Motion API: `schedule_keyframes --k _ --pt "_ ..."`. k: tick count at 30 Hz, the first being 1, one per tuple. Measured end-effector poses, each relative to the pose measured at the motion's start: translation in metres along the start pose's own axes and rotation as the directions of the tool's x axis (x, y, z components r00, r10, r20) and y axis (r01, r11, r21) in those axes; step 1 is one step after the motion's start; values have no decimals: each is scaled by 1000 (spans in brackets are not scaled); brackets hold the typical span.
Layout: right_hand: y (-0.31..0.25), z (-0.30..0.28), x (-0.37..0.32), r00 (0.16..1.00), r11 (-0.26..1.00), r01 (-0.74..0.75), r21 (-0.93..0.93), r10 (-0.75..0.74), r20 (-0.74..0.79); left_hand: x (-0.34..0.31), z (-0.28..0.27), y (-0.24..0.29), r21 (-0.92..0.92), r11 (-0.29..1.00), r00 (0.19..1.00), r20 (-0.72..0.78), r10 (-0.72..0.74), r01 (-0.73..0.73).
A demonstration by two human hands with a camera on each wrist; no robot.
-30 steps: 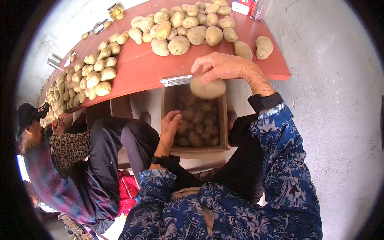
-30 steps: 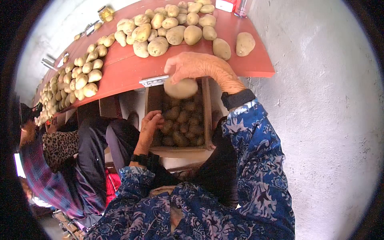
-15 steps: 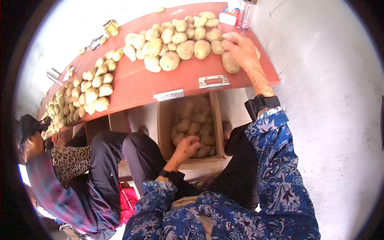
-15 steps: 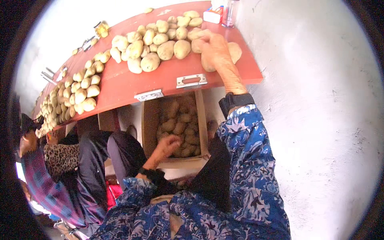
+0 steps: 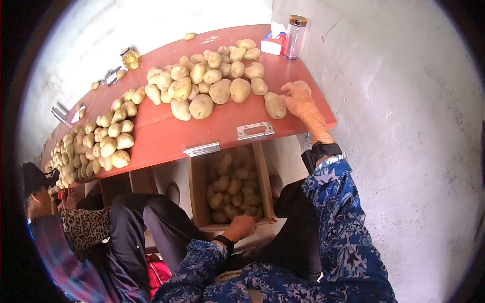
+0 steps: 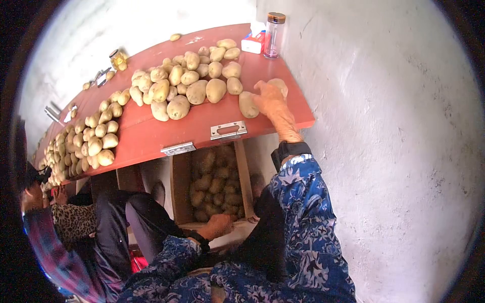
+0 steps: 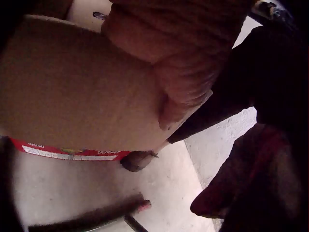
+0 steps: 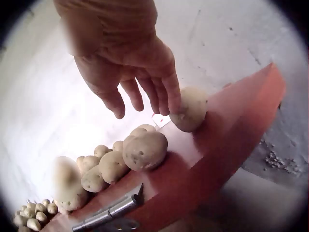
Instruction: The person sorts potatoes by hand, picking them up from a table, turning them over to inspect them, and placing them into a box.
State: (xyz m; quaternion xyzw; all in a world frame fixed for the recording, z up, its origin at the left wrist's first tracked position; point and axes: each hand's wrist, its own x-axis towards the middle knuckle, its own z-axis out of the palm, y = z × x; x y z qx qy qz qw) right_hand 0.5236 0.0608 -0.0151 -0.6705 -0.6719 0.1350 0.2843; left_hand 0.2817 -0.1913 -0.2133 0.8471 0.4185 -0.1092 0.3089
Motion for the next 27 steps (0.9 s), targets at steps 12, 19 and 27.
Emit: schedule_keyframes --k 12,19,27 --pt "-55 2 -25 965 990 46 -130 -10 261 6 18 -12 -24 999 999 -32 22 -23" --pt "-57 14 -32 898 959 172 -227 -57 437 7 17 -8 -81 996 999 -43 -29 26" --pt "-75 -9 -48 870 986 141 -86 -82 485 7 11 -7 -20 998 998 45 -54 55"
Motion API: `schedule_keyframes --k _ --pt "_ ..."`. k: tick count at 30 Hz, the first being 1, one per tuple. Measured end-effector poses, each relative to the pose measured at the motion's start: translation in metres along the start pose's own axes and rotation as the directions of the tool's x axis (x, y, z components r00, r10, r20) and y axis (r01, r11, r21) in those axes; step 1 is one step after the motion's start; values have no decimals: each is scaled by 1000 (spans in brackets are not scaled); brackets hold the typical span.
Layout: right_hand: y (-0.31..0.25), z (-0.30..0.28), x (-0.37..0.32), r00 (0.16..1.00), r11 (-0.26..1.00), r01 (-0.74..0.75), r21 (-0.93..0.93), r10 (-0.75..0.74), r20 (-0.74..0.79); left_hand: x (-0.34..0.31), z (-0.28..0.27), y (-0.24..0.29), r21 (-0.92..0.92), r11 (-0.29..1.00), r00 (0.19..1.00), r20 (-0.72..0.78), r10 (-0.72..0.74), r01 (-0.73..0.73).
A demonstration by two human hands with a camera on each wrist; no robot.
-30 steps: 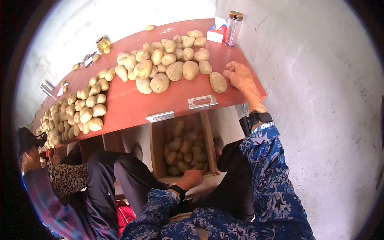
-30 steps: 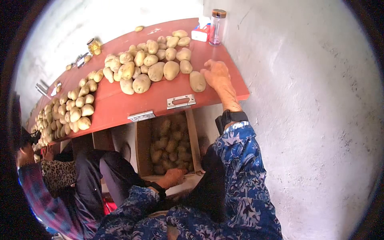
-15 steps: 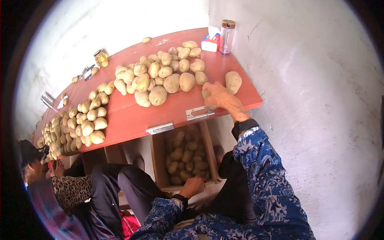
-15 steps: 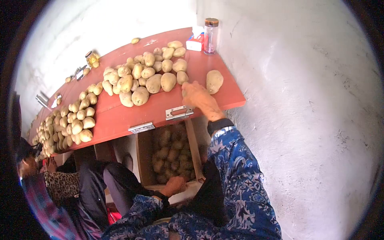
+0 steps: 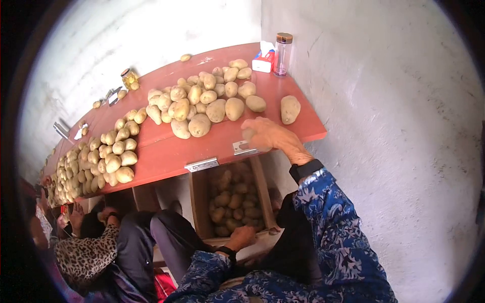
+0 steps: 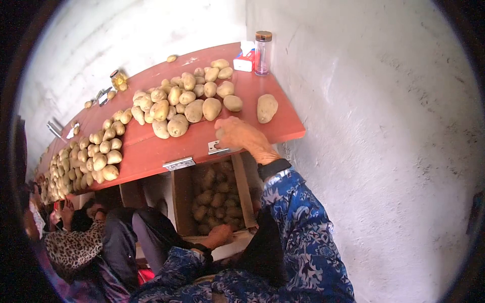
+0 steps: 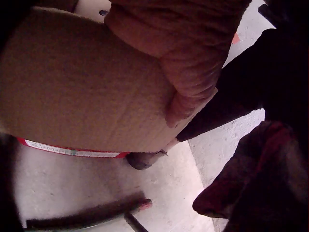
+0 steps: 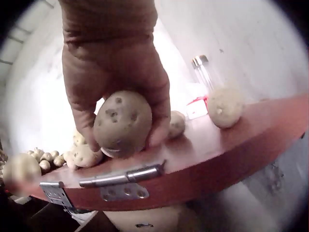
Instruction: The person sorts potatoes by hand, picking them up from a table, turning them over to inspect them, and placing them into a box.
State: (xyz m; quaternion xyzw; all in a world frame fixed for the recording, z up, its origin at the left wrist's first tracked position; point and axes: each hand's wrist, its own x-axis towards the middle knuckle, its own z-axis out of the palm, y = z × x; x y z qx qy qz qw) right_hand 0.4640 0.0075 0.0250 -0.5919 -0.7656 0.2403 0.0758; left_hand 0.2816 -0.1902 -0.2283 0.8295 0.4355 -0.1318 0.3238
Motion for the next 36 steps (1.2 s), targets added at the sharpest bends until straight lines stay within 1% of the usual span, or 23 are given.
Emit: schedule_keyframes --k 2,3,5,7,8,9,10,12,13,15,16,17,18,19,21,22,24,27,29,31,33,34,36 --pt "-5 1 -1 972 973 215 87 -222 74 -1 -1 0 -34 998 998 -50 45 -47" --pt "-12 2 -6 972 972 216 88 -223 73 0 0 -1 -26 998 997 -47 54 -55" --pt "-27 4 -21 915 935 343 85 -354 195 -3 -2 1 -12 998 997 -44 62 -63" --pt "-27 7 -28 898 911 396 112 -410 158 -7 -8 8 -27 999 999 -41 -21 20" --pt "-27 7 -32 877 884 448 136 -464 127 -6 -6 5 -25 999 999 -45 -23 22" --pt "-18 13 -30 891 882 451 140 -453 -17 -1 2 -1 -2 1000 1000 -18 -4 4" --pt "-14 8 -31 888 879 456 137 -459 -14 3 9 -6 17 1000 1000 6 14 -14" --pt "-2 -11 -29 940 876 341 342 -321 -115 11 21 -13 18 1000 1000 -5 12 -12" --pt "10 -12 -21 938 875 346 339 -328 -111 11 22 -12 24 1000 1000 -11 14 -14" --pt "40 -8 -2 859 831 421 362 -237 -454 7 17 -8 -17 1000 999 -49 -4 3" --pt "45 -13 -2 859 830 424 363 -241 -453 2 12 -3 -54 998 996 -81 -20 15" --pt "50 -17 -2 827 861 316 399 -44 -561 -2 5 2 -54 998 996 -84 -24 19" --pt "55 -22 -1 749 869 210 449 152 -645 -5 -2 6 -44 999 997 -79 -25 22" --pt "62 -27 1 750 868 214 448 148 -645 -7 -5 8 -33 999 997 -75 -27 25" --pt "75 -32 6 672 858 44 512 353 -651 -7 -4 4 -46 999 996 -84 3 -6" --pt "84 -31 10 673 857 49 512 350 -651 -7 -4 2 -57 997 995 -89 36 -42" --pt "100 -25 21 579 914 17 406 322 -749 -5 -2 2 -62 998 997 -71 16 -21" --pt "120 -14 38 589 963 -1 268 217 -778 1 6 1 -55 998 999 -29 -19 18" --pt "131 -1 49 585 961 -48 273 248 -772 2 -1 2 -35 999 999 -15 -39 39" --pt "138 7 54 582 957 -95 276 278 -765 -5 -14 11 -5 994 989 97 -109 110" --pt "138 11 56 640 909 -152 388 390 -662 -5 -16 10 5 995 994 61 -95 95" --pt "129 6 51 641 910 -147 389 387 -663 -6 -13 10 7 997 997 33 -74 74" --pt "118 -2 42 749 929 -130 346 320 -580 -1 -5 3 -6 998 998 1 -57 57"
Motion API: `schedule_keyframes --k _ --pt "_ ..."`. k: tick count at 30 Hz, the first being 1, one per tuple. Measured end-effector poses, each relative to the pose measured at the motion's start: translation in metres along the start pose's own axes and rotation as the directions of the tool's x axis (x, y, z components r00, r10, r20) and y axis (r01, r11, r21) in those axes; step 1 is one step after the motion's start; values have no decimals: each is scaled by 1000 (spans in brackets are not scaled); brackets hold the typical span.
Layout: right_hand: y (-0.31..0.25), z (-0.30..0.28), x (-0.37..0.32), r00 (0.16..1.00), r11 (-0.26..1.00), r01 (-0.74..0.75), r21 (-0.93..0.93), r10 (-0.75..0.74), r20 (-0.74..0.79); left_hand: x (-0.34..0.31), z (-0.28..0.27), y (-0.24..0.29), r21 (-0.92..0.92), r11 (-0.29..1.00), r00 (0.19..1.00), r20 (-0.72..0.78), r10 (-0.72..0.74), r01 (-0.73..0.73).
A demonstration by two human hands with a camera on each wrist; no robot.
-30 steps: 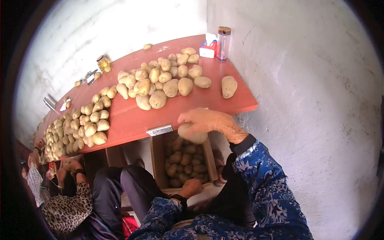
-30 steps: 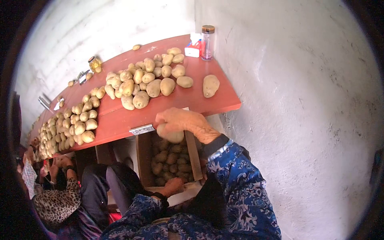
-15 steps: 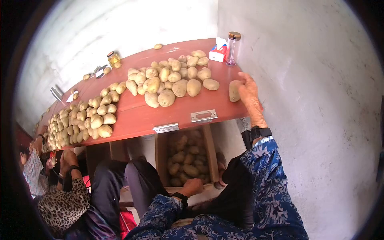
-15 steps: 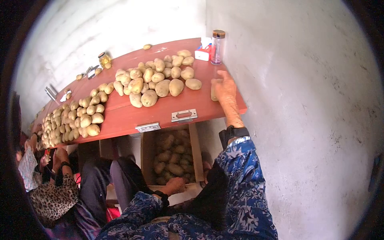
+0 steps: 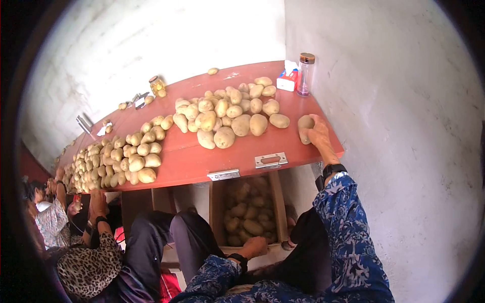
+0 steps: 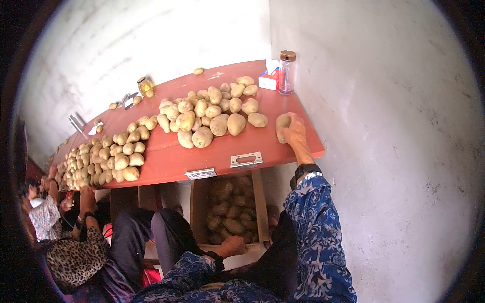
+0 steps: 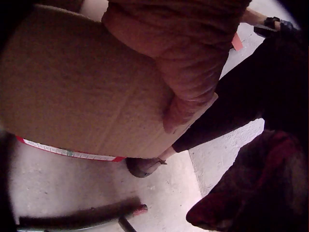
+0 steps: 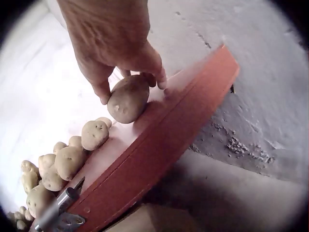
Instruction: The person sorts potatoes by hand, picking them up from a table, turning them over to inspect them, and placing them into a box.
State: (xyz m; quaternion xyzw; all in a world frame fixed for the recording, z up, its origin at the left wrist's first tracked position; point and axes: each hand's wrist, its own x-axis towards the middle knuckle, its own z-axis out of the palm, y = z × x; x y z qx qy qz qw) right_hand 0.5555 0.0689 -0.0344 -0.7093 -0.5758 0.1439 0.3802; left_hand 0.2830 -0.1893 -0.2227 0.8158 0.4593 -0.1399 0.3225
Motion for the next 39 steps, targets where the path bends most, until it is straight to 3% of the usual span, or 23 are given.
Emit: schedule_keyframes --k 1,3,4,6,10,12,16,18,20,25,28,30,33,39 --pt "-3 2 -1 1000 1000 -3 -1 3 5 1 5 -2 -14 1000 999 -26 20 -21" --pt "-9 5 -3 965 969 246 -34 -242 97 1 3 0 -4 1000 1000 -1 13 -13" --pt "-16 3 -4 966 970 242 -39 -237 100 1 -1 3 14 1000 1000 13 7 -7" --pt "-30 3 -7 919 940 244 236 -303 253 3 4 1 31 999 1000 -6 21 -21" --pt "-34 4 -12 925 963 172 208 -230 301 6 12 -6 -1 999 999 -2 47 -47" --pt "-27 10 -9 920 955 64 289 -168 353 4 12 -4 -12 999 999 -29 34 -34" --pt "-23 18 -12 936 970 75 232 -148 319 -2 1 3 -59 998 1000 -22 14 -16" --pt "-27 20 -14 906 967 19 254 -125 404 0 7 1 -68 997 998 -52 20 -23" --pt "-31 24 -17 893 971 67 230 -161 420 2 13 -3 -80 996 997 -81 19 -26" --pt "-51 22 -25 810 955 139 261 -262 525 -8 -12 9 44 999 999 38 2 -4" --pt "-61 23 -31 829 962 188 196 -263 493 -3 -2 3 30 999 1000 -1 20 -20" --pt "-64 26 -34 891 967 211 145 -251 379 -3 -1 3 16 1000 1000 8 13 -13" --pt "-60 36 -22 843 982 142 124 -186 504 -8 -8 7 -13 1000 1000 7 1 -1" --pt "-68 43 -39 855 958 207 201 -277 439 -3 -1 4 -13 1000 1000 -14 14 -14"
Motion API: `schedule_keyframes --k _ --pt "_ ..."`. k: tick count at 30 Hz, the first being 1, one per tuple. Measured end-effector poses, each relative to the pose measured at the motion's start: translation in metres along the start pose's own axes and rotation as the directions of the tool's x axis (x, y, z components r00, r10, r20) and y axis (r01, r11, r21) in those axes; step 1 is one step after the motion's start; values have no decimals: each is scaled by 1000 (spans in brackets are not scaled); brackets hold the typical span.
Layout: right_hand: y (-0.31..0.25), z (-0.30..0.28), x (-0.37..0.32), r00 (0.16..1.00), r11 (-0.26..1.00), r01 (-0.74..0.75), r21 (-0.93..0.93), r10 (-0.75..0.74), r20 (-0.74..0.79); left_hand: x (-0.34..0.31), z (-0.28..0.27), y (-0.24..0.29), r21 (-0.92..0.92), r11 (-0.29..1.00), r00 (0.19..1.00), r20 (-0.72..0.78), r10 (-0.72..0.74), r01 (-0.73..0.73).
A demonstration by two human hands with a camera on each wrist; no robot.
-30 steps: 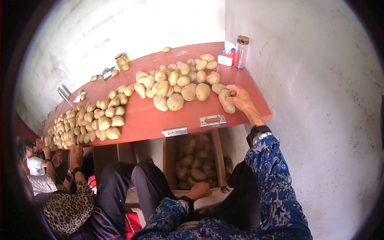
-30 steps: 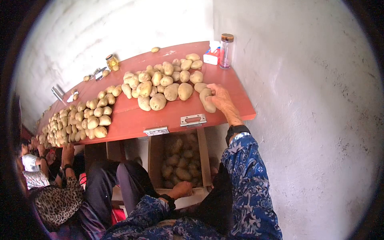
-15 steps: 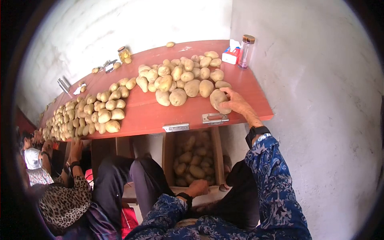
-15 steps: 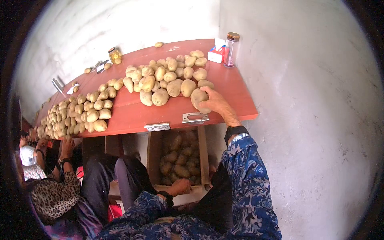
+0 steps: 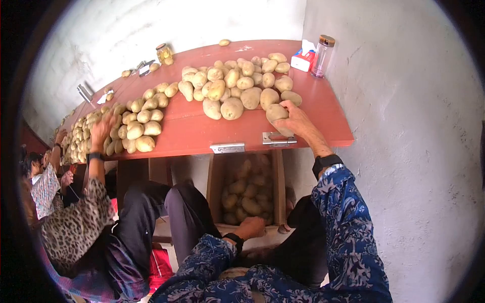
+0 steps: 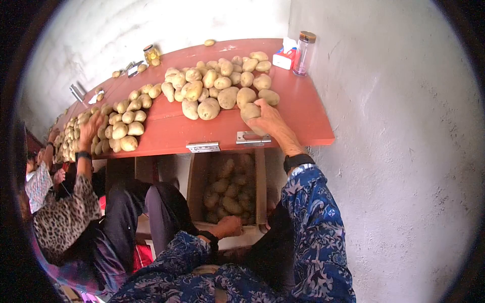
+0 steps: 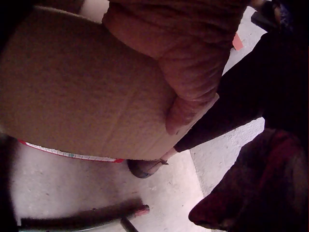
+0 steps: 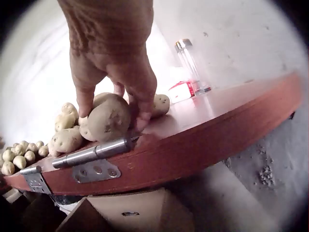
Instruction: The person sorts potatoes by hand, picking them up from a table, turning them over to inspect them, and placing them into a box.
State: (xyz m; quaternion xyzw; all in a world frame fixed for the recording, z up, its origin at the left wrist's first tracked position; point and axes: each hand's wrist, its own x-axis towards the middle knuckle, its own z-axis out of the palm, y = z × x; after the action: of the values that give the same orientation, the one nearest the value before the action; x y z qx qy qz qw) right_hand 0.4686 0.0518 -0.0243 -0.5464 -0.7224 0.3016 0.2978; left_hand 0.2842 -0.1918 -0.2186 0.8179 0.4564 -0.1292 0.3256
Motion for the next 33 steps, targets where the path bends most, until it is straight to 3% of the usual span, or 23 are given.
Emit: schedule_keyframes --k 4,11,14,15,17,18,21,23,26,28,29,31,33 --pt "-13 9 -6 986 980 141 -142 -152 -68 -4 -7 5 -19 999 999 -34 -29 28" --pt "-58 4 -28 973 987 159 -20 -153 174 8 12 -11 23 1000 999 -37 12 -11" --pt "-73 3 -40 870 972 230 56 -231 437 0 -6 -2 -28 999 999 -26 24 -24" --pt "-75 8 -44 869 974 220 58 -223 441 -3 -10 1 -38 999 1000 -6 -7 7" --pt "-78 16 -48 747 947 317 -46 -220 627 3 9 -6 -40 999 999 -44 5 -7" --pt "-83 16 -50 697 940 320 -117 -151 701 2 4 -3 -15 1000 999 -31 17 -17" --pt "-76 24 -46 722 957 279 -76 -157 674 5 8 -8 -8 999 999 -24 31 -31" --pt "-82 15 -49 771 934 336 -124 -196 606 6 12 -10 -19 999 999 -40 36 -36" --pt "-89 12 -45 788 936 351 0 -295 540 -1 -7 -1 -8 1000 999 -29 30 -30" --pt "-107 17 -55 745 864 503 -42 -408 527 -3 -17 5 -15 1000 999 -35 6 -6" --pt "-109 25 -62 673 743 669 13 -613 415 -6 -19 7 -32 999 1000 -23 -20 20" --pt "-120 39 -81 592 635 769 73 -751 294 -2 -3 0 -7 999 993 -112 46 -47" --pt "-136 48 -96 569 700 691 182 -682 460 14 22 -8 12 1000 995 -92 29 -28"
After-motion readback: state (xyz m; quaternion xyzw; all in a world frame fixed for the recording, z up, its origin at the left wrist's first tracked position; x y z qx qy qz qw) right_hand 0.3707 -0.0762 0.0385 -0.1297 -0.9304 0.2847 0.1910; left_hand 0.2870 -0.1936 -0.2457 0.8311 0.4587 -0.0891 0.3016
